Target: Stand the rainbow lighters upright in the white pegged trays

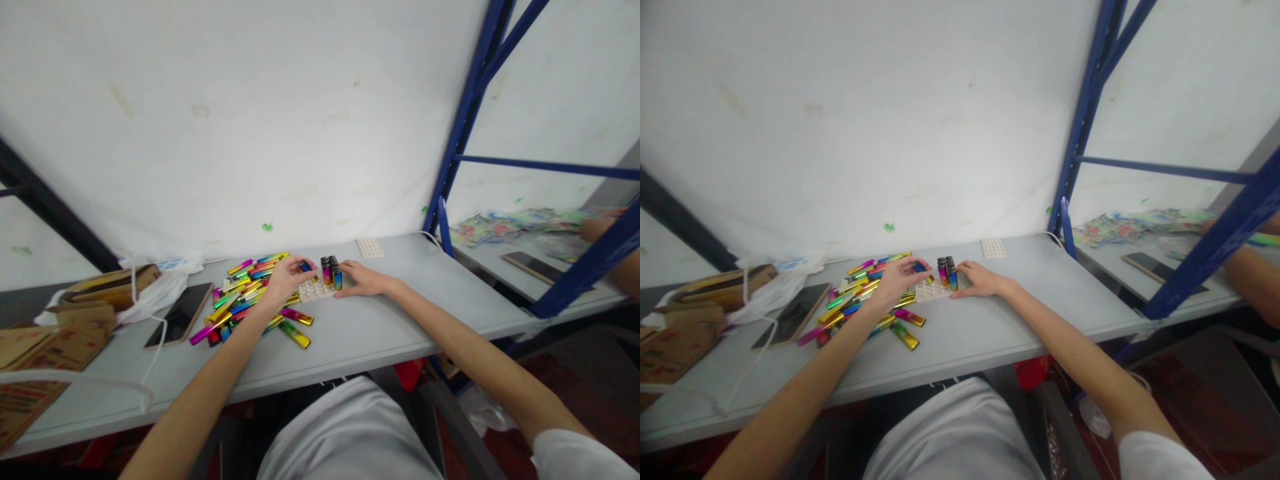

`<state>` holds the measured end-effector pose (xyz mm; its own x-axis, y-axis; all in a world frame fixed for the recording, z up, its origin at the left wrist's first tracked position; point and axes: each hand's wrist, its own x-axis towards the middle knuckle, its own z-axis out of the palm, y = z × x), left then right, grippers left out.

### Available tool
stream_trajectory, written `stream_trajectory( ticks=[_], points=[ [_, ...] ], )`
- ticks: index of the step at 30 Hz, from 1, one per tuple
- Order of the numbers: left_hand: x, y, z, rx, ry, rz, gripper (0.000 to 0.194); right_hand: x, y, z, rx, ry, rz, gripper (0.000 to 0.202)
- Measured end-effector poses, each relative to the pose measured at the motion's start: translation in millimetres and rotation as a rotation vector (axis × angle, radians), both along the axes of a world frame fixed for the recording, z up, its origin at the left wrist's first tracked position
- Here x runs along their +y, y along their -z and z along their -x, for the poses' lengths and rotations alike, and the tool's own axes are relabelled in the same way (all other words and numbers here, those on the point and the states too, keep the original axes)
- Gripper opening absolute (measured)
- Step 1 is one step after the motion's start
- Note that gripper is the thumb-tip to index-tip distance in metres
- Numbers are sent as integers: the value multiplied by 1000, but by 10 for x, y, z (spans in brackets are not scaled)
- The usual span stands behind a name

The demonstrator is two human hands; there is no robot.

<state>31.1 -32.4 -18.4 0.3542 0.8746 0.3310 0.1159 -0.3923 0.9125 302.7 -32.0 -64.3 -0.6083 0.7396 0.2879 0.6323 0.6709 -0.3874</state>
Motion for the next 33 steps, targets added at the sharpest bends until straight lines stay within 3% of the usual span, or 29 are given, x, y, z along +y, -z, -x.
stream_trajectory(
  ticks=[6,10,13,15,19,33],
  points=[
    [-48,-26,-27,-33,44,110,63,4,4,-2,9,-9,-13,80],
    [-134,-66,-56,-91,148,245,53,1,2,0,7,4,-8,82],
    [-153,-61,-86,-62,138,280,41,-4,-3,3,-2,6,-8,82],
    [-128,-37,-93,37,68,225,43,-10,-11,6,-7,6,-7,81],
    [-62,9,-83,288,-116,-33,54,-22,-28,9,-16,0,-7,80],
    [-68,-13,-96,565,-221,-270,34,-4,-8,-3,5,4,3,82]
  ],
)
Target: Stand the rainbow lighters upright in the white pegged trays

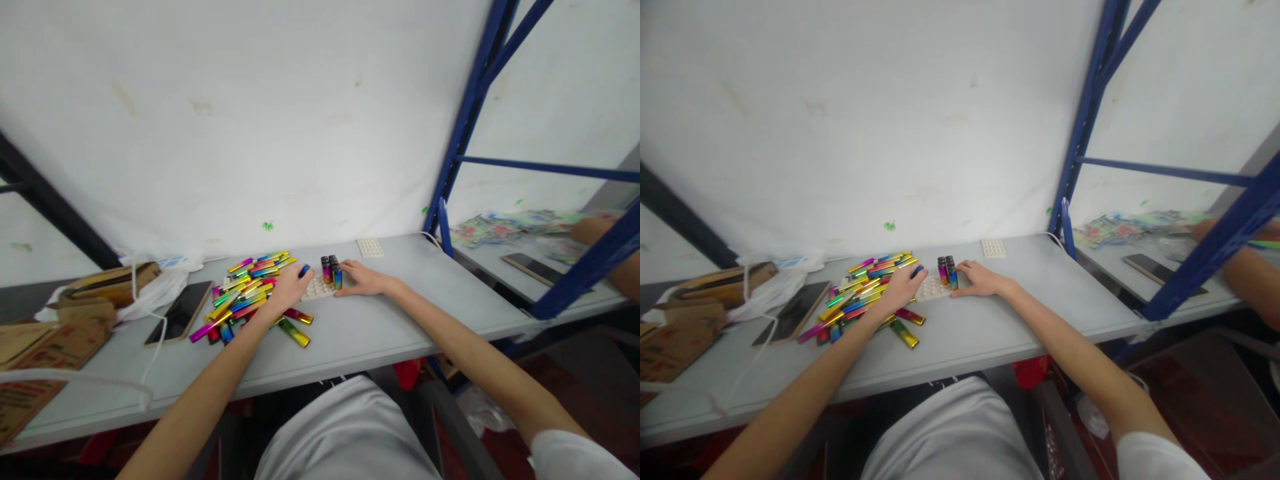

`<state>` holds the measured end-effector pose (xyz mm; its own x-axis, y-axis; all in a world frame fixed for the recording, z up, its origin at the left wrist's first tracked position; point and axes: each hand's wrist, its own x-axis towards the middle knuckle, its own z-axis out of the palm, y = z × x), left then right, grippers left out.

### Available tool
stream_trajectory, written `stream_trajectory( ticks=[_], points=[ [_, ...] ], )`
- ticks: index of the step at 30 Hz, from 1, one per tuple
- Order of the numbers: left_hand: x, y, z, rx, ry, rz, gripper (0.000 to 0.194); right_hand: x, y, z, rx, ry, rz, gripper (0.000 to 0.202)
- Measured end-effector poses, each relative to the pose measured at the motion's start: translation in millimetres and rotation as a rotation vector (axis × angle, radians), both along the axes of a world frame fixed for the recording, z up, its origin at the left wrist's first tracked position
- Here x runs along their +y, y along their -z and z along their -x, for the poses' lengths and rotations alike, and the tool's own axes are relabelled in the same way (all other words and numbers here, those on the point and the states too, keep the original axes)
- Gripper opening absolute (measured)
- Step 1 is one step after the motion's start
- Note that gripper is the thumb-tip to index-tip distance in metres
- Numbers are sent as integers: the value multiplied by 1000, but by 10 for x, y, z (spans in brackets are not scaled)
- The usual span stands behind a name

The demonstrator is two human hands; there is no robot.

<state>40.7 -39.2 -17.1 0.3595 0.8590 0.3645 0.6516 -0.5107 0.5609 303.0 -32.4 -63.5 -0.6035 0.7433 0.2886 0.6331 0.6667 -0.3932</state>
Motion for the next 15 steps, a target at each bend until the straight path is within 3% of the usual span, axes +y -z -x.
stream_trajectory(
  ticks=[6,15],
  points=[
    [-53,-22,1,-15,68,-5,45,7,13,-2,18,-15,-12,81],
    [-37,70,-36,-74,128,23,42,15,20,-8,1,-22,-20,82]
  ],
)
